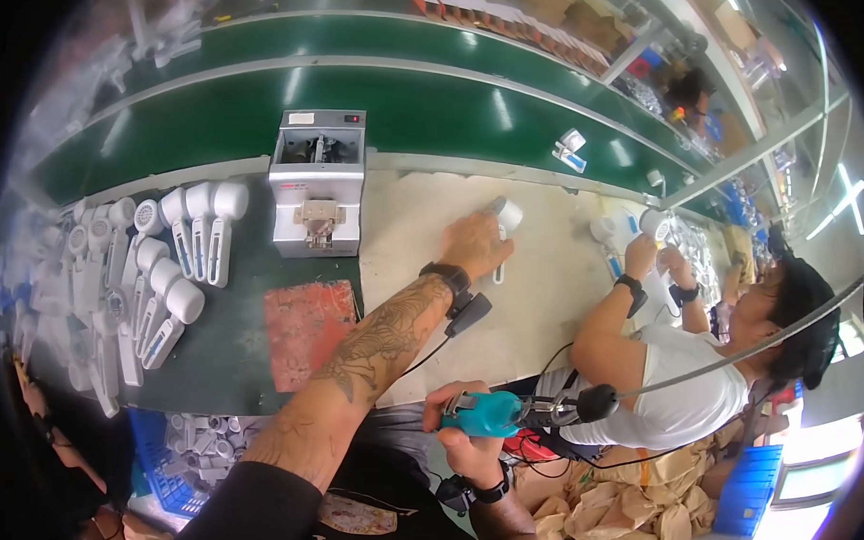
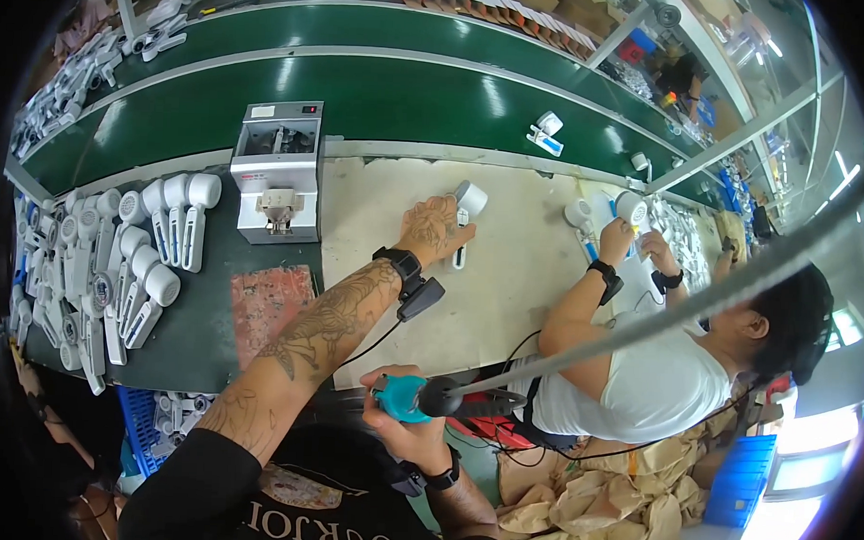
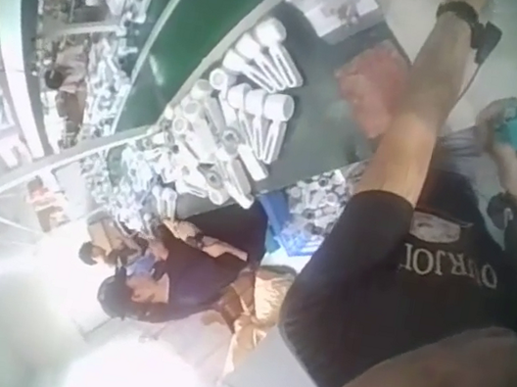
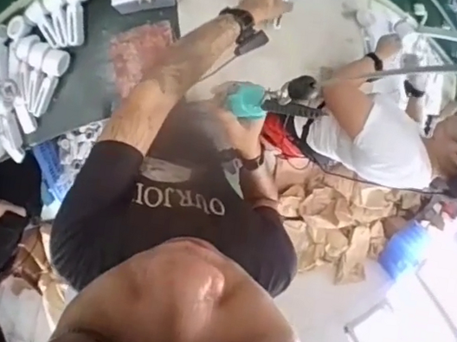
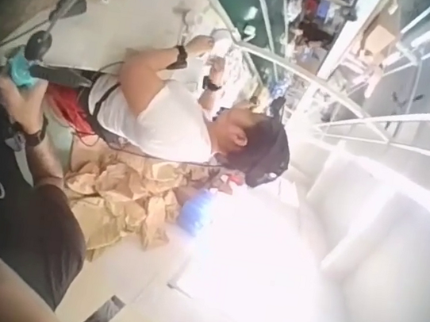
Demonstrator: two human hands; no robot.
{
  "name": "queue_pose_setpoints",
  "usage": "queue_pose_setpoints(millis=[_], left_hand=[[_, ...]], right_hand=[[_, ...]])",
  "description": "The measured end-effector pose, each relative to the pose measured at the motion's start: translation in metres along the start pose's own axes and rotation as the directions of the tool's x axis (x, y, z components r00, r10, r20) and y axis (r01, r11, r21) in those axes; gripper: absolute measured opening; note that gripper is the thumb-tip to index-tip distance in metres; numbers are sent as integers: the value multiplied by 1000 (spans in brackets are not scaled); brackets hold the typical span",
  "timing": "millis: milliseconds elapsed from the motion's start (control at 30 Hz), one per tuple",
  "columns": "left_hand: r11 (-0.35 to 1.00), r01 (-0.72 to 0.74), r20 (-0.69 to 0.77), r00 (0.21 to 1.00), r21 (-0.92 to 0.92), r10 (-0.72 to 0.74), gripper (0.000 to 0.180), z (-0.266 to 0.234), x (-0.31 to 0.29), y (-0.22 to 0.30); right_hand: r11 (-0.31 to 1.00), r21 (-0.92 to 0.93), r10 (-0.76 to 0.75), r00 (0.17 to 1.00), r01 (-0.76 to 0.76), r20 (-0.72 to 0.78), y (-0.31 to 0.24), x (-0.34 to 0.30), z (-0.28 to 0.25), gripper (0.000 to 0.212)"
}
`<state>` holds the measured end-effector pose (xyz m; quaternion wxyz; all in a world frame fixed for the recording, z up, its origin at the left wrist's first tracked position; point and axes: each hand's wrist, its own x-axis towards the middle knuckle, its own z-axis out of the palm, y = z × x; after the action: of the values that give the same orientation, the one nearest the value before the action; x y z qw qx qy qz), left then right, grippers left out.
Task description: The person picks up a fan component from a blue bin, places it on a red block, and uses a power screwdriver to drive a screw into it. They then set the component aside on the table and repeat the process.
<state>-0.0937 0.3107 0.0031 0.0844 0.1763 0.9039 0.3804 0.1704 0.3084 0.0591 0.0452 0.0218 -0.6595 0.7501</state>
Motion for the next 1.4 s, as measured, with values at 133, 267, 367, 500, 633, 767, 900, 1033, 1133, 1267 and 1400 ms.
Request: queue_pose_setpoints(millis=[133,267,367,500,633,767,900,1033,1133,1267,1400], left_hand=[[982,-184,-131,973,49,189,41,-19,-35,-17],[849,-521,-307,797,85,520,21,-64,-102,-38],[869,-487,-294,820,92,491,20,-103,-161,-53],[881,-454,-220,853,132,473,30,-131,-207,-87],[967,-254,-85,964,-16,252,27,-150,-220,-111],[964,-264,-162,951,6,262,22,-149,-214,-115],[914,-366,-212,893,173,398,31,-141,-217,-127],[931,-336,-201,911,140,359,40,-149,-220,-130],[942,-326,-234,912,81,336,41,-143,-219,-133],[934,-343,-287,889,101,358,40,-139,-220,-139],[936,-333,-289,890,116,353,41,-139,-219,-141]], right_hand=[[994,89,-63,998,65,-23,11,9,-14,42],[995,23,-94,992,96,-81,21,29,-27,42],[989,18,-144,987,145,-67,20,46,-22,47],[995,-78,-76,976,61,-205,-2,66,13,76],[980,155,-106,987,125,-124,-14,100,49,74],[946,255,-209,978,201,2,-17,147,86,71],[915,78,-400,916,397,25,-3,193,126,52],[874,-78,-474,876,480,88,20,230,149,37],[892,-58,-442,893,447,85,33,231,148,31],[883,-63,-453,881,464,139,40,228,146,27],[935,-77,-331,931,345,152,32,207,142,29]])
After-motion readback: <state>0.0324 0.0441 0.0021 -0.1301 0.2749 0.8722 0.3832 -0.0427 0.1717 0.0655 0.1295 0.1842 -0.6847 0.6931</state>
